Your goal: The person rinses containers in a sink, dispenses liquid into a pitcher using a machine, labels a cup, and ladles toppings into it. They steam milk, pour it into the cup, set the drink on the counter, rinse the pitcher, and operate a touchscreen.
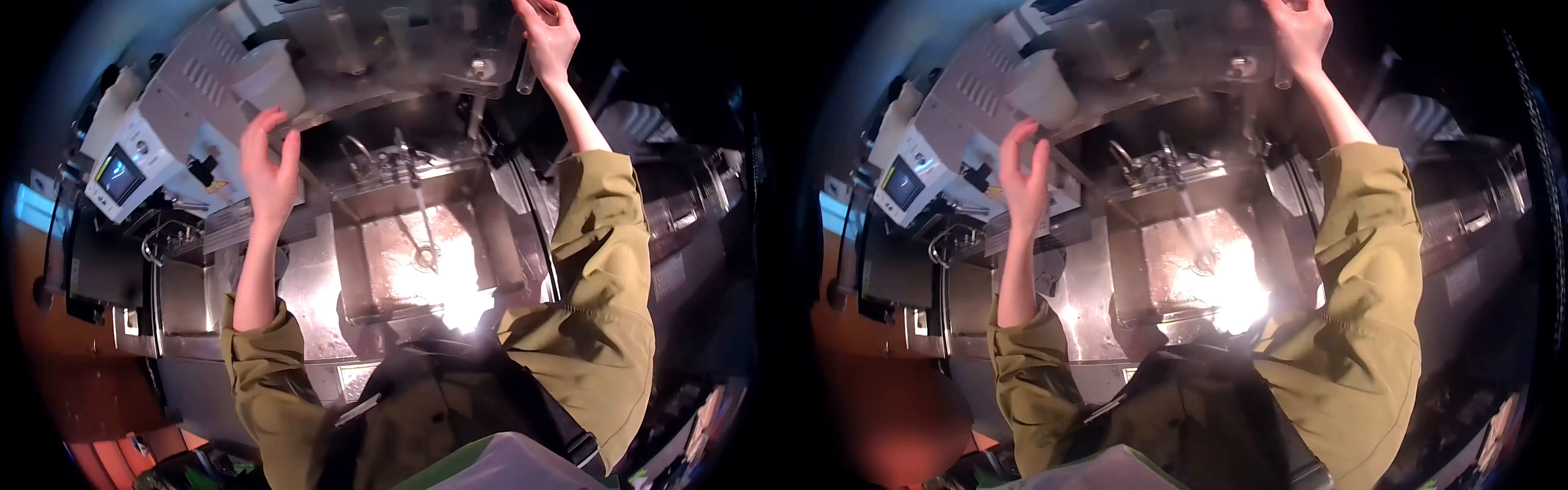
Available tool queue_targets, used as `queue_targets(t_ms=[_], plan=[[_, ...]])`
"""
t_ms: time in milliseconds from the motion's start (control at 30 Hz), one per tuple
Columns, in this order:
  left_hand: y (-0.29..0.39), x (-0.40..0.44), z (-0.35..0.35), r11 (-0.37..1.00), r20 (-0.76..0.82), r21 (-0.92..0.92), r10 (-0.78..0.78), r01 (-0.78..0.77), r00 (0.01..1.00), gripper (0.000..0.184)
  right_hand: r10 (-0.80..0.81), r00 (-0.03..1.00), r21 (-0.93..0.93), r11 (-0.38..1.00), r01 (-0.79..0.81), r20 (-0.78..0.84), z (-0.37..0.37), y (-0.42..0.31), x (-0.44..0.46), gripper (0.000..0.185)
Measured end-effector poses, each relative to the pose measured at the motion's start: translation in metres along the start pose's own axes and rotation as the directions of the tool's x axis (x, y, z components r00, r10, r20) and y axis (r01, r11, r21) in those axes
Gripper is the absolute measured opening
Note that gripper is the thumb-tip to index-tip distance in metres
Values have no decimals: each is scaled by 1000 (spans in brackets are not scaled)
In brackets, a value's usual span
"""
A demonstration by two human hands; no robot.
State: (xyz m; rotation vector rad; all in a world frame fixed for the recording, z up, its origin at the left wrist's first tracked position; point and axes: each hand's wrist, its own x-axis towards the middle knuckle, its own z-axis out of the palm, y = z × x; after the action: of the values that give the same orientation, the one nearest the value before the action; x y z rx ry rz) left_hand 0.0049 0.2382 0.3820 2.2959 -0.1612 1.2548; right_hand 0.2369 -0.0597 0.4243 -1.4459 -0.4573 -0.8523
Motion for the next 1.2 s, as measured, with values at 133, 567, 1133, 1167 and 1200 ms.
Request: queue_targets(t_ms=[133, 567, 1133, 1167, 1200], plan=[[-67, -13, -14, 941, -2, 306, -152, 145, 988, 35, -213, 967, -188, 965, 185, -140, 49, 55, 8, 39], [-187, 77, 32, 848, -61, 445, -291, 287, 955, 58, -97, 993, -245, 966, 79, -65, 43, 100, -50, 39], [2, -240, 127, 909, 476, 152, -411, 388, 777, 36, 754, 391, -542, 653, -529, 527, 20, 224, -272, 45], [-5, -253, 148, 892, 490, 149, -441, 427, 752, 36, 809, 301, -551, 571, -608, 505, 2, 221, -282, 48], [-11, -264, 169, 874, 503, 142, -468, 464, 726, 36, 851, 210, -558, 482, -675, 482, -14, 215, -288, 51]])
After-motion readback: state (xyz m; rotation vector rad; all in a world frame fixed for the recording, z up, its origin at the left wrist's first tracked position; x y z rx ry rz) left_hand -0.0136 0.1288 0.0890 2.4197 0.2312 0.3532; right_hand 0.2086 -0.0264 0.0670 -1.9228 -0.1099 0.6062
